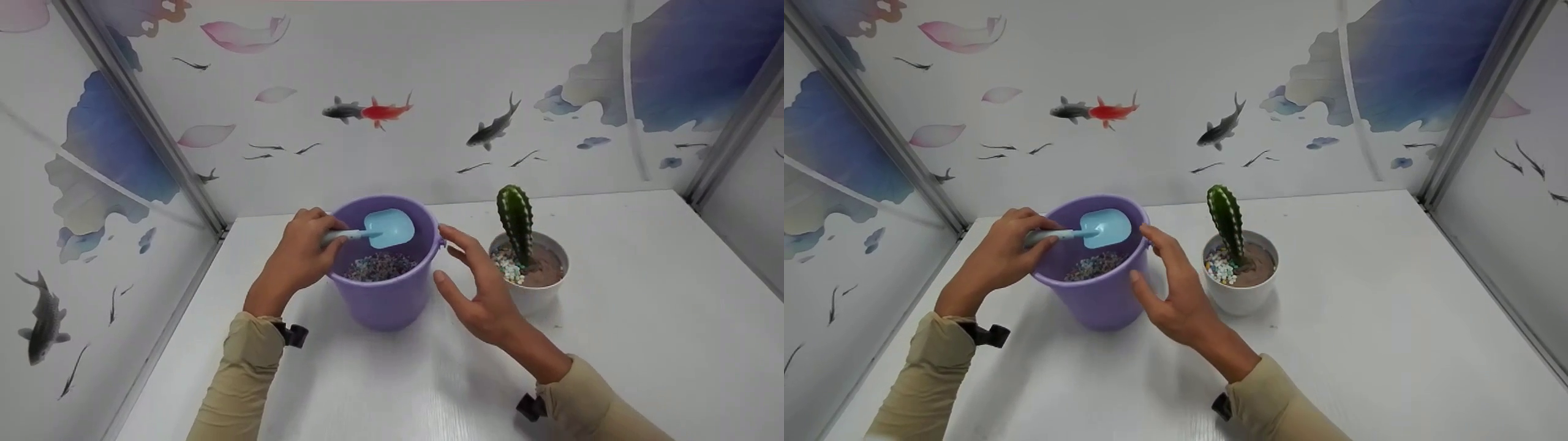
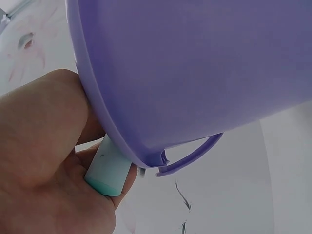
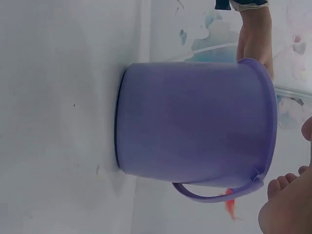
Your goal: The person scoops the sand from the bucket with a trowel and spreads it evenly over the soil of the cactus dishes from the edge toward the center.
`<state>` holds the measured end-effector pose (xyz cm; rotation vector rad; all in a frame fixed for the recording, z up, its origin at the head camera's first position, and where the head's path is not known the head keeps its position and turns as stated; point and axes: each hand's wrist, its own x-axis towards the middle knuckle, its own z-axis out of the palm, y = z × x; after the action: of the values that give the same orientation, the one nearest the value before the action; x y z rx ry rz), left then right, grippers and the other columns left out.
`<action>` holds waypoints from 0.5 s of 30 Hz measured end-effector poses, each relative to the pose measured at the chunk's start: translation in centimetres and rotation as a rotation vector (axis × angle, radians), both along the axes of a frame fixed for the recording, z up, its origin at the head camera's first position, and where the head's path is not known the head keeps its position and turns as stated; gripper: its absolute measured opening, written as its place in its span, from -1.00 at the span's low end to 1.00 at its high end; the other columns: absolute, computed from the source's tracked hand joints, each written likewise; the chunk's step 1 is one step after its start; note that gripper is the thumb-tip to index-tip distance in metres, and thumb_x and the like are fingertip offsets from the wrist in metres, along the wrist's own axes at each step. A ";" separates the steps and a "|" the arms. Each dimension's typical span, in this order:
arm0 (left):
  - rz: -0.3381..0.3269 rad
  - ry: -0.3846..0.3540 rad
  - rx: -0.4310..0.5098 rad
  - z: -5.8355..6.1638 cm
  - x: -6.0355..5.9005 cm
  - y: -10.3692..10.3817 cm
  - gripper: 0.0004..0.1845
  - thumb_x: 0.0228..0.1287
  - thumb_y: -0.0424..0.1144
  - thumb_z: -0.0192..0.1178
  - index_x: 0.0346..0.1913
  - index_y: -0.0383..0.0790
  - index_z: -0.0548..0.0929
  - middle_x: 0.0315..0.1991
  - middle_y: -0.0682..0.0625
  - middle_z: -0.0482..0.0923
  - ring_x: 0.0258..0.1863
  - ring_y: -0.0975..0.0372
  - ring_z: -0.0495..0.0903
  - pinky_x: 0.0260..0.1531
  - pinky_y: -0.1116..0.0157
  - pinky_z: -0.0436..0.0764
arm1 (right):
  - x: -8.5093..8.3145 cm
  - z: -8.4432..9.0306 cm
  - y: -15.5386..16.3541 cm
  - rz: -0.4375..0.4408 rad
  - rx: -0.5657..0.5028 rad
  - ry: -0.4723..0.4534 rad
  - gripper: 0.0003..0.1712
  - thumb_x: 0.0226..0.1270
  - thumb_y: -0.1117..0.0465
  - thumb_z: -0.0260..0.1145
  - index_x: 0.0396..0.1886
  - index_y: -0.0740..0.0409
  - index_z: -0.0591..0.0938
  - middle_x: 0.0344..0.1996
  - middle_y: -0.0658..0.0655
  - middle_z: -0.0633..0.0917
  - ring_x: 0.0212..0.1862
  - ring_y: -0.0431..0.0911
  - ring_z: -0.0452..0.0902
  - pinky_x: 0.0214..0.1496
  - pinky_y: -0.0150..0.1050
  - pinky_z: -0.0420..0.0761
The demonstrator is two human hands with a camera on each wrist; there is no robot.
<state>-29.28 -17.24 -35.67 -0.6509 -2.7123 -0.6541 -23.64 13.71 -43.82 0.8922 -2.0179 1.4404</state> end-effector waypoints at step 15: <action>0.020 -0.026 -0.064 0.0 -0.5 0.7 -0.80 0.49 -0.24 0.38 0.03 -0.26 0.84 -0.04 -0.18 0.72 0.02 -0.09 0.59 0.12 -0.15 0.51 | -2.7 -0.2 -2.7 -0.164 -0.034 -0.245 -0.27 0.68 0.02 0.27 0.70 0.01 0.30 0.62 0.05 0.39 0.66 -0.08 0.26 0.66 0.04 0.31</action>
<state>-29.79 -16.51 -35.67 -0.6338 -2.7701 -0.5768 -26.33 11.00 -43.97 0.5425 -2.1779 1.5473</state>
